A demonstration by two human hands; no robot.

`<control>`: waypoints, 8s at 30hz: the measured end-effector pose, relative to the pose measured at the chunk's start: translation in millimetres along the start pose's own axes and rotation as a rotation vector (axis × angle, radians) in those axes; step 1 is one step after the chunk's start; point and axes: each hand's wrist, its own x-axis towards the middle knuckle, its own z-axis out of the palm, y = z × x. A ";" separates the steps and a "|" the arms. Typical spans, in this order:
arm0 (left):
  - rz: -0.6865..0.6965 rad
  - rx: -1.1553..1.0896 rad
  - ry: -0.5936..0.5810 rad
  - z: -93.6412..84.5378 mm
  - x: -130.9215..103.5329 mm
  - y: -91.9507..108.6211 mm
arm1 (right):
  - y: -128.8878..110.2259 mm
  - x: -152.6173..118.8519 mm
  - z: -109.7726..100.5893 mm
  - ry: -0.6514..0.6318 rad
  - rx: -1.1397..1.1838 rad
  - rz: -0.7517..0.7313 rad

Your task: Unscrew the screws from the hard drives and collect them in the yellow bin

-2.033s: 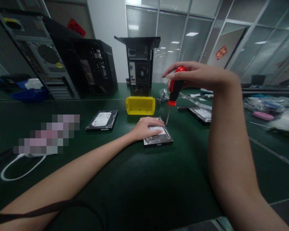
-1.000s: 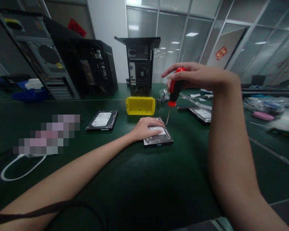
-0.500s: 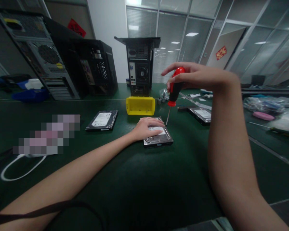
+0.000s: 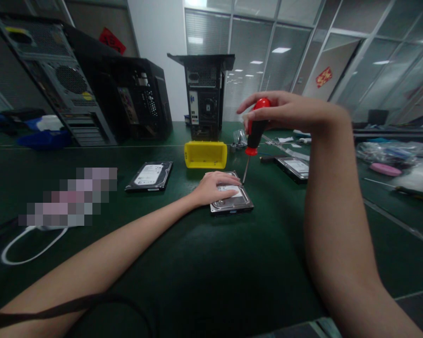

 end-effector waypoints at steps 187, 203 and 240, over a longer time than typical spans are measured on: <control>0.001 0.002 -0.004 -0.3 -0.8 -0.5 | 2.7 11.2 7.4 0.146 -0.128 -0.054; 0.012 0.010 0.003 0.8 -0.6 -2.5 | 0.6 10.8 8.0 0.133 -0.138 -0.046; -0.002 0.017 -0.001 1.1 -0.2 -2.7 | -2.6 10.1 9.5 0.101 -0.156 -0.025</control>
